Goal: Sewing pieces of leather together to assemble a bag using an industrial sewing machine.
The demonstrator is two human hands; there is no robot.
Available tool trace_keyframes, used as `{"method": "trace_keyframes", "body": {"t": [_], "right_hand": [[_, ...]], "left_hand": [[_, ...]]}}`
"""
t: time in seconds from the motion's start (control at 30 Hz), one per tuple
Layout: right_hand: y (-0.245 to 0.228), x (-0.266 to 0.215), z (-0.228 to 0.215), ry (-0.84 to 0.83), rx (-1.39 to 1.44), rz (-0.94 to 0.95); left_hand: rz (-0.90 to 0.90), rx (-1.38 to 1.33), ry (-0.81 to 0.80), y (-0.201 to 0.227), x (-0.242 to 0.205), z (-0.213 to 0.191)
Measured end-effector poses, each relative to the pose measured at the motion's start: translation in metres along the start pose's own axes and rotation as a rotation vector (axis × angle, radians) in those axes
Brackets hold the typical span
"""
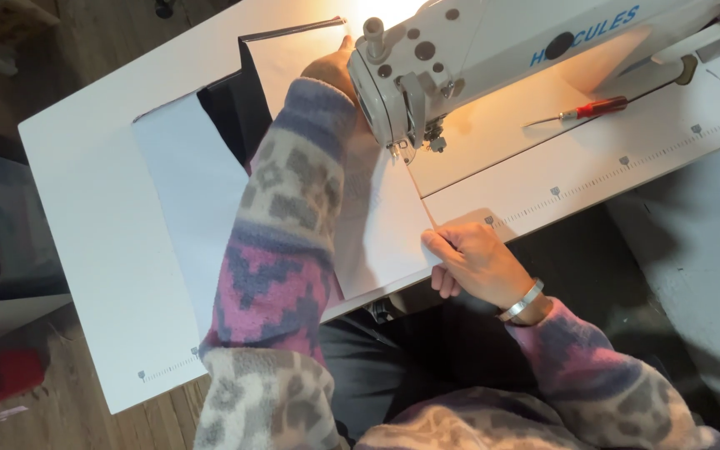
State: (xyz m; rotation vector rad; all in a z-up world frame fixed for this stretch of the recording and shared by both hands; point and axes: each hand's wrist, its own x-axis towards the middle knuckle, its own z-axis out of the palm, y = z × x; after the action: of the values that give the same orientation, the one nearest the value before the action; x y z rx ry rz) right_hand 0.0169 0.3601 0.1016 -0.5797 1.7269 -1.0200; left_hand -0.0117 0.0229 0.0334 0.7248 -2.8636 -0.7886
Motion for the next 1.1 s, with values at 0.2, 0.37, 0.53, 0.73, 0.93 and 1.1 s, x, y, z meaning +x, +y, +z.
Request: {"method": "trace_keyframes", "body": {"t": [0.2,0.37,0.53,0.73,0.93,1.1], "right_hand": [[0.009,-0.002,-0.003,0.040,-0.027,0.002],[0.003,-0.004,-0.003,0.041,-0.039,-0.004],[0.011,0.002,-0.006,0.004,0.003,-0.002],[0.007,0.009,-0.008,0.012,-0.033,0.024],[-0.001,0.023,-0.009,-0.017,-0.056,-0.027],[-0.012,0.034,-0.008,-0.021,-0.060,-0.007]], "left_hand": [[0.113,0.092,-0.021,-0.018,0.007,0.000],[0.081,0.049,-0.110,-0.015,0.022,0.002],[0.079,0.120,-0.177,-0.018,0.031,-0.006],[0.164,0.286,-0.291,-0.016,0.046,-0.001],[0.318,0.335,-0.284,-0.029,0.056,0.000],[0.316,0.493,-0.264,-0.006,0.065,-0.016]]}}
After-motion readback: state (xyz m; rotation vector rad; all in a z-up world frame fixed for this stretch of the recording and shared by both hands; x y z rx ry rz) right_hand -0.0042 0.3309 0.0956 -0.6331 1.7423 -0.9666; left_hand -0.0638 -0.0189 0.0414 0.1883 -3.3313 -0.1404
